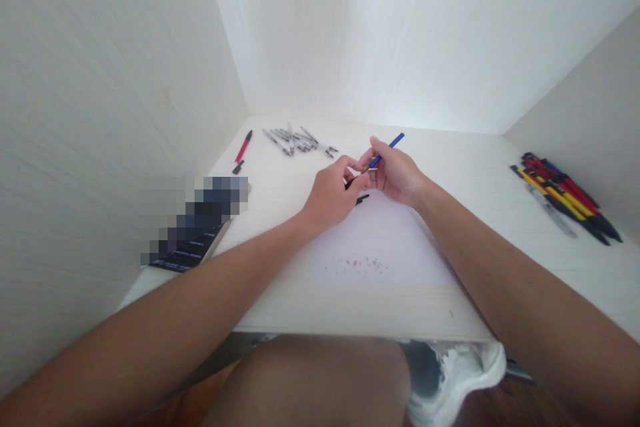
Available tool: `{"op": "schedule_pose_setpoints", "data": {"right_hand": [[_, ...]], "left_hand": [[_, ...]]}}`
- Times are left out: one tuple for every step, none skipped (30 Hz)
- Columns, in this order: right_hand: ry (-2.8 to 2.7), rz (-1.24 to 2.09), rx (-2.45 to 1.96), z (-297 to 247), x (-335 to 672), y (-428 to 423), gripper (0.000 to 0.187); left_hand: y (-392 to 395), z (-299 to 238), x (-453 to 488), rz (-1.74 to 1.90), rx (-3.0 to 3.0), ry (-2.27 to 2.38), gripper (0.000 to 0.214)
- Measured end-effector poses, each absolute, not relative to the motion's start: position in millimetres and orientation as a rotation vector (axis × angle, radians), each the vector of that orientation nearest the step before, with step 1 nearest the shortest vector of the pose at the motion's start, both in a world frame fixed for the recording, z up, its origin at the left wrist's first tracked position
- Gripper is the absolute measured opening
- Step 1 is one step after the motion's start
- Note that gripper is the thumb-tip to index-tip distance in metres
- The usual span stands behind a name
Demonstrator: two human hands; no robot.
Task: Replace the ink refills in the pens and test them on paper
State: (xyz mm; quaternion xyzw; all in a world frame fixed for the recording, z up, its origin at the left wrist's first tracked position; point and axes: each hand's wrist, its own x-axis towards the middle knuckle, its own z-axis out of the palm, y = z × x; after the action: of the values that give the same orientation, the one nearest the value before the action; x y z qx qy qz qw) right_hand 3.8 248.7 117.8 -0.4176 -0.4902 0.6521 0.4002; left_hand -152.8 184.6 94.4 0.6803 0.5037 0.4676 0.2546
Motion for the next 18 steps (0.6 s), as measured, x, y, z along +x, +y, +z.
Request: {"op": "schedule_pose_setpoints", "data": {"right_hand": [[-1.248,1.652,-1.061,118,4,249,0.051],[-1.256,1.649,-1.065,118,4,249,0.053],[-1.263,1.636,-1.068,119,4,249,0.055],[-1.265,1.613,-1.070,120,5,249,0.057],[-1.265,1.582,-1.071,121,5,250,0.059],[-1.260,1.548,-1.069,122,6,251,0.061],[-1.248,1.513,-1.066,123,7,252,0.062],[-1.230,1.483,-1.062,124,8,253,0.062],[-1.208,1.458,-1.058,125,10,255,0.062],[-1.188,1.439,-1.056,125,12,257,0.062],[-1.174,1.424,-1.057,125,14,259,0.061],[-1.170,1.412,-1.062,126,16,260,0.060],[-1.176,1.405,-1.068,126,17,261,0.060],[-1.186,1.402,-1.074,126,18,262,0.059],[-1.197,1.406,-1.078,126,18,262,0.059],[-1.205,1.420,-1.080,127,18,261,0.059],[-1.209,1.445,-1.080,127,17,259,0.059],[-1.211,1.478,-1.079,128,16,258,0.060]], "left_hand": [[185,95,-153,1.281,1.860,1.372,0.009],[185,95,-153,1.294,1.875,1.378,0.010],[185,95,-153,1.306,1.890,1.390,0.013],[185,96,-153,1.311,1.901,1.409,0.016],[186,97,-153,1.309,1.904,1.433,0.017],[187,98,-153,1.304,1.896,1.458,0.018],[187,99,-153,1.297,1.881,1.479,0.019],[187,99,-153,1.293,1.864,1.494,0.020],[188,100,-153,1.294,1.849,1.501,0.021],[188,100,-153,1.300,1.835,1.504,0.021],[188,101,-153,1.306,1.823,1.506,0.021],[188,101,-153,1.313,1.812,1.507,0.021],[188,101,-153,1.318,1.803,1.507,0.021],[188,101,-153,1.322,1.794,1.507,0.021],[188,101,-153,1.325,1.785,1.504,0.021],[188,101,-153,1.328,1.775,1.502,0.021],[188,101,-153,1.331,1.765,1.500,0.021],[188,101,-153,1.333,1.755,1.498,0.021]]}}
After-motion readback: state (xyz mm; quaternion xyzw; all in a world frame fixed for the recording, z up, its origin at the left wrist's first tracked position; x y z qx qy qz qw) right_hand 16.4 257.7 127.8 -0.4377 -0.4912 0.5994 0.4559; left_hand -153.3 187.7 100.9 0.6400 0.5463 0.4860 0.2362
